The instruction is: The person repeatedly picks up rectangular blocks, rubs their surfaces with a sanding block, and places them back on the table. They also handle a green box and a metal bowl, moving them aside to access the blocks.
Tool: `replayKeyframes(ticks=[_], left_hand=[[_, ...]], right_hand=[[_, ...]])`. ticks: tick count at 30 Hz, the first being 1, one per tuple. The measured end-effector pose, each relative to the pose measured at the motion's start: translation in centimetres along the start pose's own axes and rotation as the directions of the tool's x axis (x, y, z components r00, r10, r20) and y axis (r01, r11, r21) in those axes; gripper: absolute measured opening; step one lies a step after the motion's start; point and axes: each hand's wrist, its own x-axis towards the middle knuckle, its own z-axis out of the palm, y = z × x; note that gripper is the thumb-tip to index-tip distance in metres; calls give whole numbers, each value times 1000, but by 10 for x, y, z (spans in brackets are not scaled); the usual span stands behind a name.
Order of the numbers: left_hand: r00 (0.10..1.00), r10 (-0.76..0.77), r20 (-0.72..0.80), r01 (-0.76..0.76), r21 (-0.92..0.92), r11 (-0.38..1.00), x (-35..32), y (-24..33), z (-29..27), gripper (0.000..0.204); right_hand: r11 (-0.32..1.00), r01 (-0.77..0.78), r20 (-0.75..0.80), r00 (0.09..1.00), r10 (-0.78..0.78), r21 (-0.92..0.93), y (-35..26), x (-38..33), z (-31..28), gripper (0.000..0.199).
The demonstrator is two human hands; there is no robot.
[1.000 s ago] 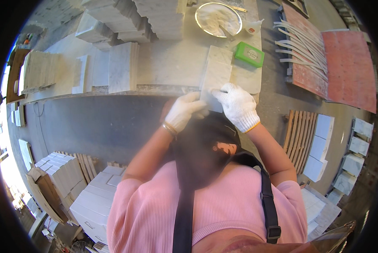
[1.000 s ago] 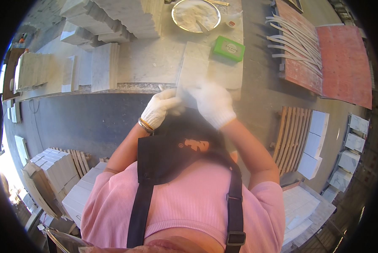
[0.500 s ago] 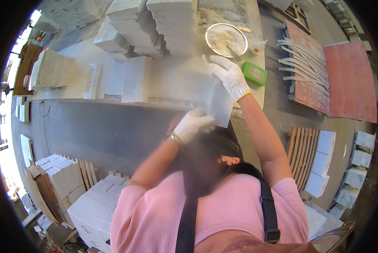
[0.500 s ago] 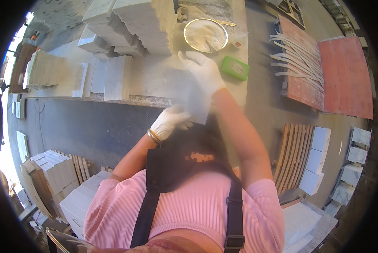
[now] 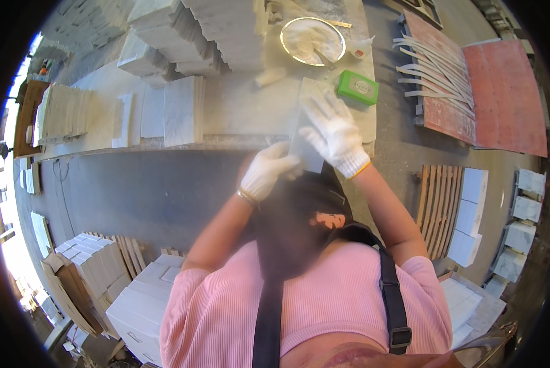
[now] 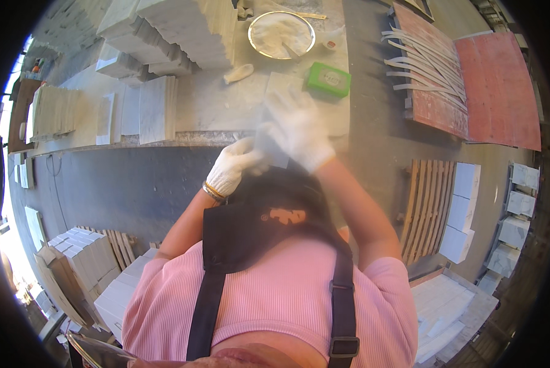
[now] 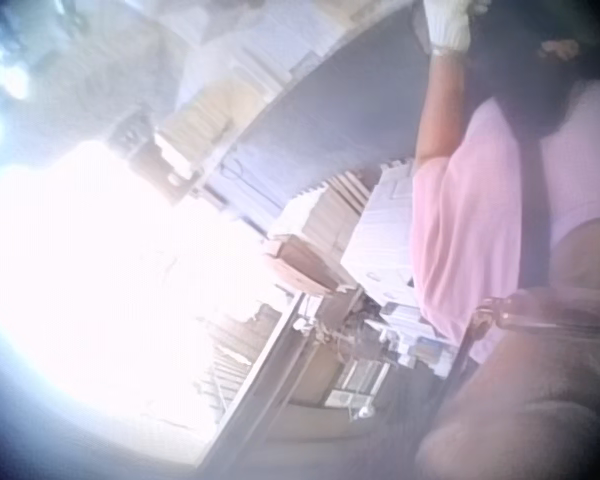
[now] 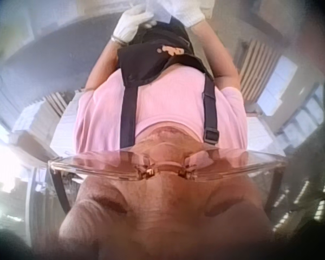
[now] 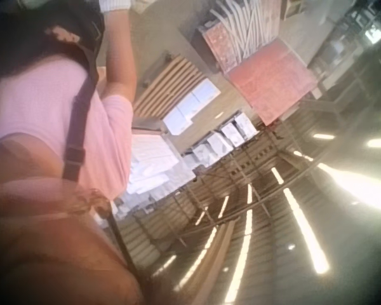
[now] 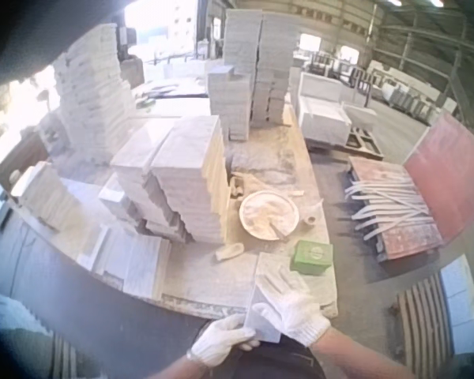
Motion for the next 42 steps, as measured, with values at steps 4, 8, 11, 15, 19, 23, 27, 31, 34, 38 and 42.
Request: replayKeyframes(ticks=[4,8,11,15,19,23,27,31,34,38,42], left_hand=[[998,42,-43,-41,23,999,-5,2,1,43],[999,-17,51,16,31,999,-10,7,2,46],[998,-11,62,11,11,1000,-11,10,6,48],[997,1,72,-4,36,999,-16,12,8,50],[998,13,68,-15,32,999,-17,13,6,50],[997,14,76,-14,2,1000,-15,13,7,50],[996,32,79,-30,-24,999,-18,14,7,52],[996,68,55,-65,-47,997,-18,16,4,52],[996,86,23,-84,-72,994,-17,18,0,51],[995,86,-48,-89,-72,993,-25,27,-10,47],[969,150,-198,-164,-58,985,-55,45,-37,47]], right_hand=[[995,94,247,965,-86,-20,-25,-43,-7,61],[992,-1,183,983,24,-129,1,-41,-16,67],[941,-153,-26,988,152,-303,33,-26,-26,63],[957,-289,-258,924,281,8,46,-27,-41,52],[685,-344,-156,817,556,642,35,-31,-46,46],[318,-451,126,717,685,834,22,-25,-50,49],[176,-479,254,700,667,860,6,-22,-42,51],[83,-512,395,746,537,855,-9,-33,-32,54],[98,-606,507,734,451,790,-19,-53,-28,52],[297,-606,500,787,362,738,-30,-71,-16,54],[168,-679,582,710,395,714,-21,-79,-21,58]])
